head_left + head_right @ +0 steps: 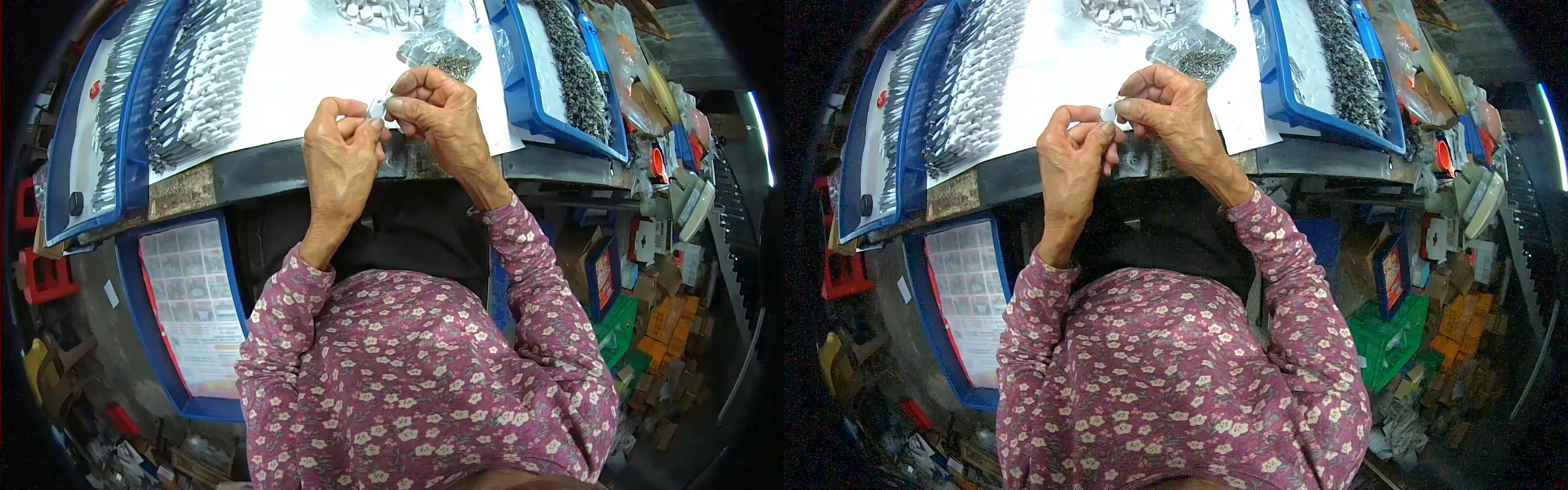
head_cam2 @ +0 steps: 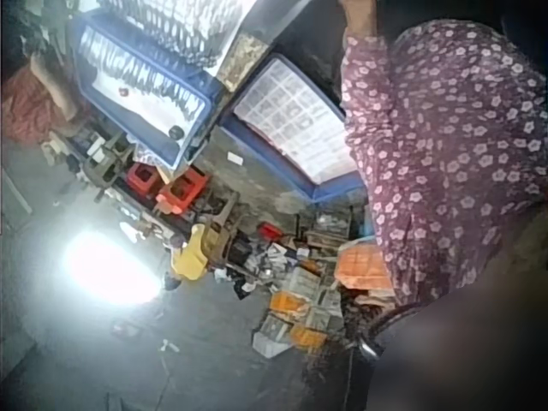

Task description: Manually assembling small metal tools by attaching plastic or metal components.

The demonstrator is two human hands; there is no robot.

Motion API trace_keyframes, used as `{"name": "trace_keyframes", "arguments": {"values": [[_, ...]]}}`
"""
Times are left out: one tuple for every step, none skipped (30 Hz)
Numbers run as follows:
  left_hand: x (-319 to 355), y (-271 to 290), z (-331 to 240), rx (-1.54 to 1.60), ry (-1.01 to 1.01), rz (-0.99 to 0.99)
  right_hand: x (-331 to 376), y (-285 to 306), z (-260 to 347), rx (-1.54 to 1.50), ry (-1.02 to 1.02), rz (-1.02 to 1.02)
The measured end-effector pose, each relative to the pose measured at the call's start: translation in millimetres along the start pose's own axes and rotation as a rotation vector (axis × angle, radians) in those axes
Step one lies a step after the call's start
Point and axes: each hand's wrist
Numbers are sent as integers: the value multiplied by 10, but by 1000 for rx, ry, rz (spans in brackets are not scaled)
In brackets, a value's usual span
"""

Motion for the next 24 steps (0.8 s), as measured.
{"name": "trace_keyframes", "arguments": {"values": [[-1,-6,8,-18,-35,-16,4,-9,-4,13,11,-14],[6,-20,2,-18,-34,-15,9,-12,-6,28,21,-29],[17,-36,-9,-86,-68,-41,14,-14,-7,29,21,-30],[24,-48,-16,-154,-102,-67,19,-16,-6,73,53,-32],[20,-51,-2,-154,-103,-68,22,-22,-3,115,86,-32],[10,-57,26,-183,-135,-92,27,-27,10,115,86,-31],[6,-61,41,-211,-167,-116,32,-33,32,142,81,-31],[6,-64,46,-211,-167,-113,37,-25,40,171,74,-33],[10,-62,50,-209,-159,-95,44,-12,36,173,75,-36],[15,-63,54,-208,-151,-76,55,3,27,209,97,-19],[19,-66,59,-207,-152,-74,59,14,23,244,120,-1],[24,-70,68,-175,-116,-47,70,19,32,246,121,-3],[31,-72,71,-143,-80,-20,92,18,45,215,106,23],[39,-81,69,-142,-81,-13,115,27,62,187,90,45],[48,-86,64,-122,-50,24,134,42,65,220,84,48],[55,-95,58,-103,-20,62,144,67,70,224,86,43],[64,-103,50,-103,-21,65,157,89,77,215,92,48],[71,-111,40,-75,8,94,167,106,83,205,98,53],[79,-119,30,-48,37,122,176,113,87,207,100,50],[88,-118,21,-49,36,126,189,117,89,225,96,51],[96,-110,12,14,94,174,202,121,89,243,93,52],[97,-102,8,76,152,222,218,136,88,245,95,49],[91,-91,22,76,153,224,237,156,92,185,46,48],[83,-77,50,101,173,266,251,167,99,125,-3,48]]}}
Point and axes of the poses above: each hand's wrist, its own x-axis away from the middle knuckle, its own y-axis out of the back of the hand, z = x × y, and after that the axes turned 14 degrees about y, right-handed
